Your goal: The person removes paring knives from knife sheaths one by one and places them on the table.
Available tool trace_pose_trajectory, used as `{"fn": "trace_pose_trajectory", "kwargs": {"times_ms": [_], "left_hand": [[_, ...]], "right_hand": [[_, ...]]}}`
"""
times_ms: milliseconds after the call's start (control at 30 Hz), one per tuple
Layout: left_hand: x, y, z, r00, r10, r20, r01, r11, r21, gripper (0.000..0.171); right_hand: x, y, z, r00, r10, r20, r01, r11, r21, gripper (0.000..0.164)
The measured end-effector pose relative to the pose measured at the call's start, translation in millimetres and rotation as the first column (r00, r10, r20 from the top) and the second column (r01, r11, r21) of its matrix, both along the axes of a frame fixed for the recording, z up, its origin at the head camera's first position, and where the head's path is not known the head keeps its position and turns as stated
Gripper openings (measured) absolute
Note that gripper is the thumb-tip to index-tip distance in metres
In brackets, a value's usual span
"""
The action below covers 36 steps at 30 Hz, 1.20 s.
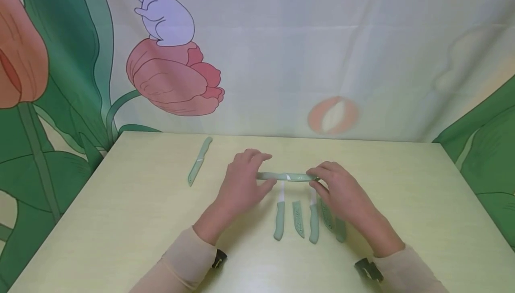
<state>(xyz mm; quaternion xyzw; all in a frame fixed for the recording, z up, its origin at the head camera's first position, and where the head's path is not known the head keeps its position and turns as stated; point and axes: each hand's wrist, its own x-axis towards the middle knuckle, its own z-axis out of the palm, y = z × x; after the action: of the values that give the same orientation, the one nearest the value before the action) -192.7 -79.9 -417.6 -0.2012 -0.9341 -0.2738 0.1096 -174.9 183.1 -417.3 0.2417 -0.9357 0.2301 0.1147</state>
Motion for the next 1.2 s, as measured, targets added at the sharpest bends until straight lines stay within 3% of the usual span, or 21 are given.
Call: {"fn": "trace_pose_trajectory", "kwargs": {"times_ms": [133, 400, 567, 1200], "left_hand": [[3.8, 3.2, 3.2, 0.996, -0.022, -0.083, 0.011, 0.992, -0.129, 0.048], [10.4, 8.8, 6.7, 0.993, -0.058, -0.103, 0.028, 0.963, -0.267, 0.040], [12.7, 11.2, 6.8, 0.992, -0.068, -0.105, 0.034, 0.955, -0.296, 0.035], [15.2, 12.1, 6.8, 0.988, -0.068, -0.137, 0.025, 0.956, -0.291, 0.021]], "right_hand": [[0.1, 0.1, 0.0, 1.000, 0.001, 0.003, -0.001, 1.000, 0.005, 0.024], [2.2, -3.8, 2.8, 1.000, 0.007, 0.002, -0.007, 1.000, 0.014, 0.025], [4.2, -7.1, 4.1, 1.000, 0.010, 0.006, -0.010, 1.000, 0.016, 0.026], [3.8, -6.8, 2.3, 1.000, 0.017, 0.001, -0.017, 1.000, 0.011, 0.026]]}}
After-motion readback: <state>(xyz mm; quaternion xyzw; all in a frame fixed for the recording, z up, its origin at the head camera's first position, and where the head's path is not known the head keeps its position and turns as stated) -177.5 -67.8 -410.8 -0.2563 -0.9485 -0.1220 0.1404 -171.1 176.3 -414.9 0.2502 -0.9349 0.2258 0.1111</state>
